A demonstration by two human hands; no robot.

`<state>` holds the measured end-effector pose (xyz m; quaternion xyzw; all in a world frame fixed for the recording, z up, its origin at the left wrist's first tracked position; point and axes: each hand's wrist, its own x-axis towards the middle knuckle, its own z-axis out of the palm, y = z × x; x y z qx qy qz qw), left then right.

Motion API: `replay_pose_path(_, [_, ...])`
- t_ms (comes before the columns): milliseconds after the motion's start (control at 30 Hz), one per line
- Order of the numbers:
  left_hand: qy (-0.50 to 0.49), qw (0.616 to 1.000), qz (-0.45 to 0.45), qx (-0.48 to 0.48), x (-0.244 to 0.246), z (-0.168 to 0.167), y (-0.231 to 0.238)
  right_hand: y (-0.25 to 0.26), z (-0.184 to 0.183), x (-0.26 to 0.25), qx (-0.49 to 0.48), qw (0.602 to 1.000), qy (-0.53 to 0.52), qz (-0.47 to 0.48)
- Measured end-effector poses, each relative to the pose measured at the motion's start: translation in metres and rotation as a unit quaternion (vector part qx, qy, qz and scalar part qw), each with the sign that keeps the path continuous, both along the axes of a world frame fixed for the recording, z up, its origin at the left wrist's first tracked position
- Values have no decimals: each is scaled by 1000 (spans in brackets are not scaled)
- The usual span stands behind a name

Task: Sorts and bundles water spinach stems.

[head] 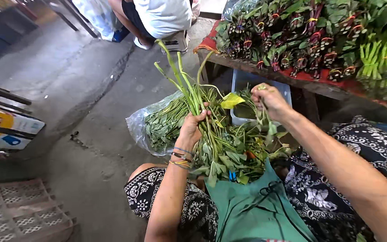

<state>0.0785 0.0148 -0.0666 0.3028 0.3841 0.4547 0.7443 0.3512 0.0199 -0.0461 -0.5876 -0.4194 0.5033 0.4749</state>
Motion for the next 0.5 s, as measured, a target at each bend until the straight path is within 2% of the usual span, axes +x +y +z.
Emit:
replay_pose_path(133, [-49, 998, 13, -34, -2, 3, -1, -5, 17, 23, 4, 998, 7, 57])
replay_pose_path(267, [29, 998, 33, 48, -25, 17, 3, -12, 12, 23, -17, 987, -41, 151])
replay_pose_path(400, [77, 968, 159, 181, -67, 46, 14, -19, -17, 14, -67, 971, -95, 211])
replay_pose_path(500, [141, 927, 280, 204, -95, 65, 8, -24, -37, 1, -163, 948, -138, 236])
